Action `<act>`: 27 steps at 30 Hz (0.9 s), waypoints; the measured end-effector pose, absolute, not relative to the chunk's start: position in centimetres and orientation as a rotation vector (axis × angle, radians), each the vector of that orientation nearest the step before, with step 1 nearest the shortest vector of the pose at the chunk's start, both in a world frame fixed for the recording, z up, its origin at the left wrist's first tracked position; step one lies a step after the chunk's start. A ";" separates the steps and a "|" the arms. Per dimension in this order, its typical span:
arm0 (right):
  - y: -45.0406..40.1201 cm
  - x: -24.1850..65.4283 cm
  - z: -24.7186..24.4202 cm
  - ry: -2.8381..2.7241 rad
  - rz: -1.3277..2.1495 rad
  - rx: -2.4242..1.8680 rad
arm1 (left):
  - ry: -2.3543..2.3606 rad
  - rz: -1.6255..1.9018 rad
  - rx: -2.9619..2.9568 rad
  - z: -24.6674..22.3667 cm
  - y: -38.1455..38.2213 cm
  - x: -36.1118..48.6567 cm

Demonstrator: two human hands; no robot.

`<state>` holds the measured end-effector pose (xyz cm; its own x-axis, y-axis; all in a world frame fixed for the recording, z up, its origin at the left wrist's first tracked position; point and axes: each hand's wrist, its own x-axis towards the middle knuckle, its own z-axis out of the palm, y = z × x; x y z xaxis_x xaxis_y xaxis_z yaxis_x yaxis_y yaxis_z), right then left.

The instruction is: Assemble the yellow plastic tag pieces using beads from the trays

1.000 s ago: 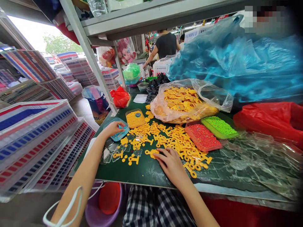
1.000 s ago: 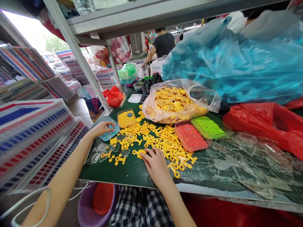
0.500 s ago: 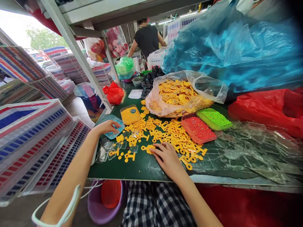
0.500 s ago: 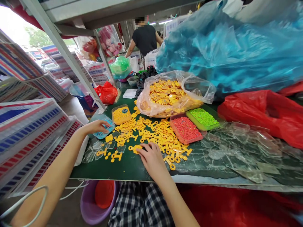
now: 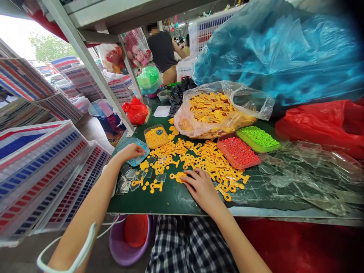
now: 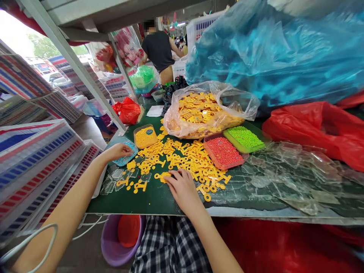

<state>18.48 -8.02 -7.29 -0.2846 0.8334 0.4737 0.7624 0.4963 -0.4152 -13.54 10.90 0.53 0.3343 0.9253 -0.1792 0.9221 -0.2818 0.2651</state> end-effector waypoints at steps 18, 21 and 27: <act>-8.0 18.6 -7.2 -2.110 0.135 -1.307 | 1.676 -0.110 2.281 1.4 10.4 -13.9; -8.0 18.5 -7.2 -2.103 0.126 -1.300 | 1.673 -0.152 2.280 1.2 10.5 -13.8; -8.1 18.6 -7.1 -2.104 0.106 -1.308 | 1.681 -0.098 2.329 0.4 10.4 -13.6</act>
<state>18.55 -8.13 -7.14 -0.2909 0.8270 0.4811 0.7742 0.4989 -0.3895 -13.56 10.42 0.43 0.3260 0.9221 -0.2087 0.9400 -0.2927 0.1753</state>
